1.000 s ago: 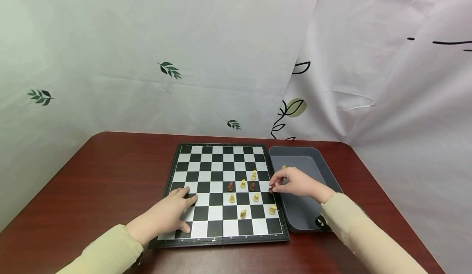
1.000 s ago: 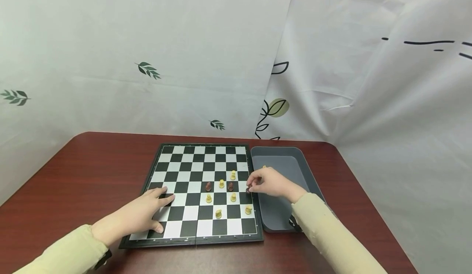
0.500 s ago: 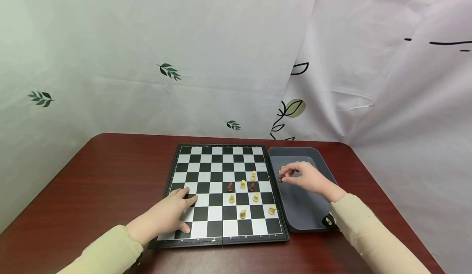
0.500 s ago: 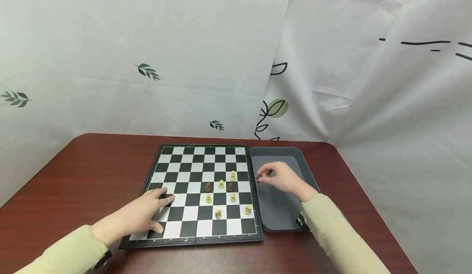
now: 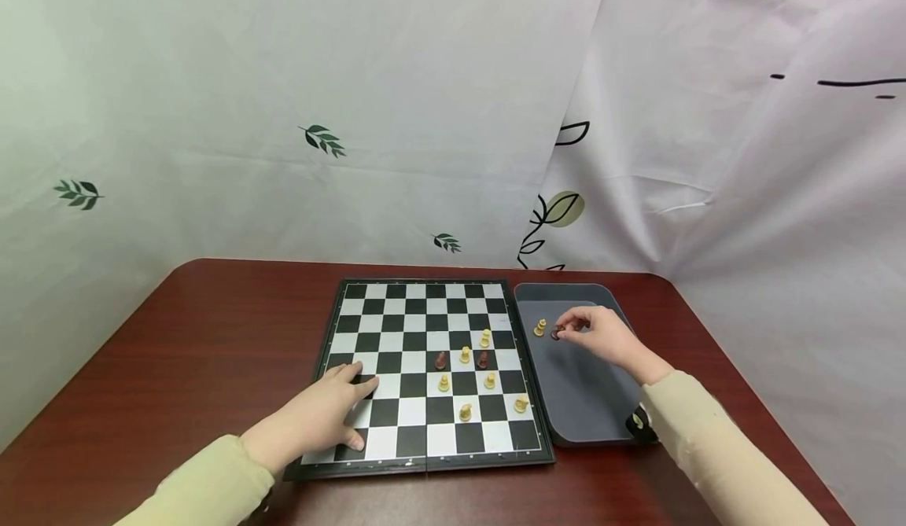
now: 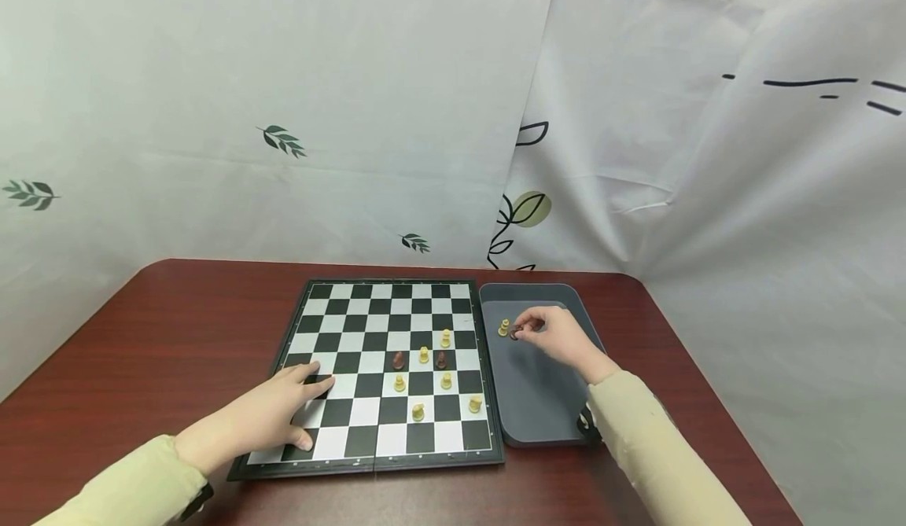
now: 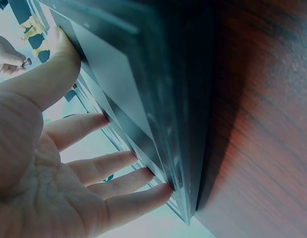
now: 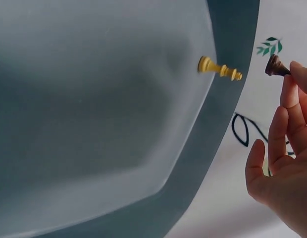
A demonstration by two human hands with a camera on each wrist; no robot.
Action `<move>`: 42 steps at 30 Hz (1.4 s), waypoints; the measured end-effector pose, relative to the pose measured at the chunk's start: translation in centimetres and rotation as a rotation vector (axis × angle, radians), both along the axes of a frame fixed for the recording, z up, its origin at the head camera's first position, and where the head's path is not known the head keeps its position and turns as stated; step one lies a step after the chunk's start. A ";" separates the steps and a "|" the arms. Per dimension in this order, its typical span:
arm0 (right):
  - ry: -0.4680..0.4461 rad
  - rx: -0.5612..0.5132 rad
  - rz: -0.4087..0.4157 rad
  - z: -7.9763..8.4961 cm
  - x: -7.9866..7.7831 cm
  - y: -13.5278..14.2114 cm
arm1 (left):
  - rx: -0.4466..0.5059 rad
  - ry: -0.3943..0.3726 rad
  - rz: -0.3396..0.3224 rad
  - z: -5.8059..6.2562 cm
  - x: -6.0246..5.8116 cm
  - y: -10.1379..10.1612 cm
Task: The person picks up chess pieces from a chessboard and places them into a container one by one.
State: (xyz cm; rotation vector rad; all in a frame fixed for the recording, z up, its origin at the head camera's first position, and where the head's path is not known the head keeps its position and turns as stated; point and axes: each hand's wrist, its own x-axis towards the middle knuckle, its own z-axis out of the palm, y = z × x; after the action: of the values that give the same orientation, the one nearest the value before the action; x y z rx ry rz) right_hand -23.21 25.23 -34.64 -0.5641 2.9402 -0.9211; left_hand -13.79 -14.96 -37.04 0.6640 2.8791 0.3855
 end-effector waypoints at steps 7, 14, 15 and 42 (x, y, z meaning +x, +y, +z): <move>-0.001 0.000 -0.038 -0.2 -0.8 0.5 | 0.002 -0.006 0.004 0.0 0.0 0.0; 0.024 -0.064 -0.038 -0.7 -1.5 0.7 | 0.001 -0.016 0.013 0.1 0.0 0.0; 0.030 -0.068 -0.038 -0.9 -1.7 0.7 | 0.002 -0.017 0.015 0.1 0.0 0.0; -0.021 -0.006 -0.094 -3.6 -3.6 0.1 | 0.015 -0.014 0.023 0.1 0.3 0.1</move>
State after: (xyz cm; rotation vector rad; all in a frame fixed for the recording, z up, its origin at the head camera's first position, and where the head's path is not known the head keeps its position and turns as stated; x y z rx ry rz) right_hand -26.84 25.32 -38.23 -0.4169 2.9687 -0.9387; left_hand -13.53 -14.90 -36.92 0.6290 2.8754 0.4133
